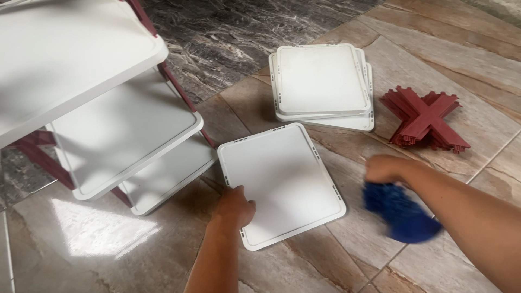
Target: The person assembles a small plastic shelving unit by inserting red cross-shaped supports into white trays. They then wipe one tray with a blue cloth and place it on the assembled frame.
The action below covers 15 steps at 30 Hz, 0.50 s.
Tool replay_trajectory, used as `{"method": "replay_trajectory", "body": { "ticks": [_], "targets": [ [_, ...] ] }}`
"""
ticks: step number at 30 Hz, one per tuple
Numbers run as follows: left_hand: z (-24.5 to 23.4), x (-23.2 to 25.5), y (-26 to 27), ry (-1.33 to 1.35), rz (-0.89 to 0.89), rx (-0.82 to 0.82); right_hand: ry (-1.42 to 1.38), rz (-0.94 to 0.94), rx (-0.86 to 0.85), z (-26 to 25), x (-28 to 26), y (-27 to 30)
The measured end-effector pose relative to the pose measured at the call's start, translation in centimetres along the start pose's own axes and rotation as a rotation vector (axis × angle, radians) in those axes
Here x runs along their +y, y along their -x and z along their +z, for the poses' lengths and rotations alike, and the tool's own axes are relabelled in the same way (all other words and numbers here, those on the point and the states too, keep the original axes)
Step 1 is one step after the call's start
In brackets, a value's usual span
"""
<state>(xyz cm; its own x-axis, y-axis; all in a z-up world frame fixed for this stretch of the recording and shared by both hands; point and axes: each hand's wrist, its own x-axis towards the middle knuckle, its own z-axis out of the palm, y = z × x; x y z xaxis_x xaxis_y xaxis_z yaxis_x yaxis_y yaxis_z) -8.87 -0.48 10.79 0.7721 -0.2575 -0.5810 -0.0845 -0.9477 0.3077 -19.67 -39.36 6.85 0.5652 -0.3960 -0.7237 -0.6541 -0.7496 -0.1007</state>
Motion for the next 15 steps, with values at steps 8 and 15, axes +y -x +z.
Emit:
{"method": "replay_trajectory", "body": {
  "ticks": [8,15],
  "targets": [
    [-1.1,0.1,1.3,-0.069,-0.002,0.011,-0.098,-0.31,0.237,-3.5,-9.2,2.2],
    [-2.0,-0.1,2.4,-0.129,-0.054,-0.033,-0.184,-0.315,0.107,-5.3,-11.7,5.6]
  ]
}}
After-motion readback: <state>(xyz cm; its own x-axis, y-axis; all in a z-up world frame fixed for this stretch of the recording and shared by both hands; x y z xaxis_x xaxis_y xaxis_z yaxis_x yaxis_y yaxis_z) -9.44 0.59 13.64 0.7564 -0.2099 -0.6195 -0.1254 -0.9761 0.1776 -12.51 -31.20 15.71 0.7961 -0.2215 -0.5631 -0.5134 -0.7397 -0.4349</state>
